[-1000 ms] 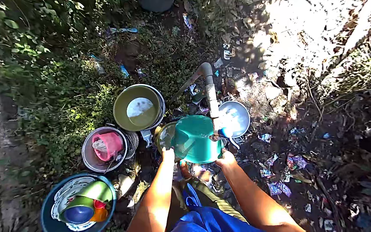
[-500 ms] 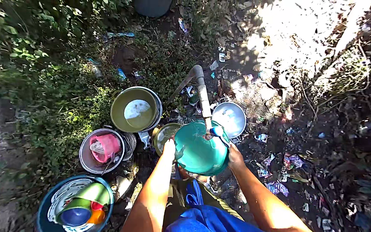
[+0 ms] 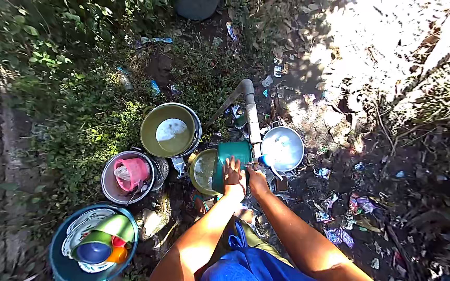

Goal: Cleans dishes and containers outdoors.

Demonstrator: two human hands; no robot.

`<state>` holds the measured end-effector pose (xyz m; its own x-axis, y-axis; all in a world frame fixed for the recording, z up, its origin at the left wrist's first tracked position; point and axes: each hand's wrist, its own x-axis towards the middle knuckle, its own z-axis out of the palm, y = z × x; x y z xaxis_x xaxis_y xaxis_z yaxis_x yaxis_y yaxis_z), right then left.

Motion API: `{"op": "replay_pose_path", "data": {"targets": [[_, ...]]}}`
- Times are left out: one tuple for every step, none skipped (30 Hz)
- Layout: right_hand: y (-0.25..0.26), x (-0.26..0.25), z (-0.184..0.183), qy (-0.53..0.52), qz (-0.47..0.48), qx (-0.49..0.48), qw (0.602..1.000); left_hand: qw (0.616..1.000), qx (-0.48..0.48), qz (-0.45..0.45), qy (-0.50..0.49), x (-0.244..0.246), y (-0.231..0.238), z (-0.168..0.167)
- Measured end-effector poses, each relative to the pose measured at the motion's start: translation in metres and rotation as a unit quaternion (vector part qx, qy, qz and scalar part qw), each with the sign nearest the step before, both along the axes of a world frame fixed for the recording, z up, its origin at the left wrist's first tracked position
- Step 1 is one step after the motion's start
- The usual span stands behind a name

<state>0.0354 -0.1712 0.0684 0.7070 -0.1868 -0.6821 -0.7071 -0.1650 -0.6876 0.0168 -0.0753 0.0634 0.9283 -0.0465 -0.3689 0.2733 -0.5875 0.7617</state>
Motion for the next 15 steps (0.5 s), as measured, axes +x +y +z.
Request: {"op": "replay_pose_path", "data": {"targets": [[0.004,0.001,-0.002,0.001,-0.033,0.021,0.999,1.0,-0.021,-0.022,0.007,-0.003,-0.002,0.004],[0.006,0.002,-0.002,0.007,-0.066,0.045,0.997,0.999,-0.03,-0.038,0.004,-0.005,-0.002,0.004],[0.008,0.003,0.0,0.016,-0.1,0.07,0.992,0.999,-0.024,-0.043,-0.012,-0.004,-0.001,0.001],[0.009,0.003,0.005,0.024,-0.131,0.096,0.986,0.999,-0.001,-0.041,-0.029,-0.001,0.002,-0.003],[0.009,0.003,0.01,0.032,-0.157,0.124,0.979,0.998,0.026,-0.039,-0.031,0.004,0.005,-0.008],[0.009,0.002,0.012,0.036,-0.181,0.15,0.971,0.998,0.053,-0.038,-0.024,0.01,0.008,-0.013],[0.009,0.001,0.015,0.036,-0.208,0.17,0.962,0.997,0.061,-0.048,-0.017,0.014,0.008,-0.016],[0.009,0.003,0.017,0.033,-0.244,0.181,0.952,0.996,0.054,-0.069,-0.019,0.016,0.005,-0.015],[0.008,0.007,0.019,0.029,-0.281,0.191,0.94,0.994,0.043,-0.102,-0.023,0.016,0.0,-0.012],[0.006,0.011,0.019,0.024,-0.318,0.203,0.926,0.991,0.038,-0.131,-0.006,0.013,-0.005,-0.007],[0.0,0.012,0.014,0.017,-0.352,0.225,0.909,0.992,0.043,-0.119,-0.002,0.006,-0.009,-0.007],[-0.011,0.009,0.005,0.009,-0.384,0.26,0.886,0.996,0.047,-0.076,0.012,-0.002,-0.01,-0.01],[-0.02,0.007,-0.003,0.012,-0.421,0.27,0.866,0.998,0.053,-0.028,0.037,-0.008,-0.009,-0.016],[-0.027,0.004,-0.006,0.022,-0.468,0.264,0.843,0.996,0.045,0.025,0.067,-0.012,-0.007,-0.024],[-0.035,0.001,-0.007,0.032,-0.505,0.25,0.826,0.991,0.02,0.085,0.105,-0.014,-0.003,-0.034]]}}
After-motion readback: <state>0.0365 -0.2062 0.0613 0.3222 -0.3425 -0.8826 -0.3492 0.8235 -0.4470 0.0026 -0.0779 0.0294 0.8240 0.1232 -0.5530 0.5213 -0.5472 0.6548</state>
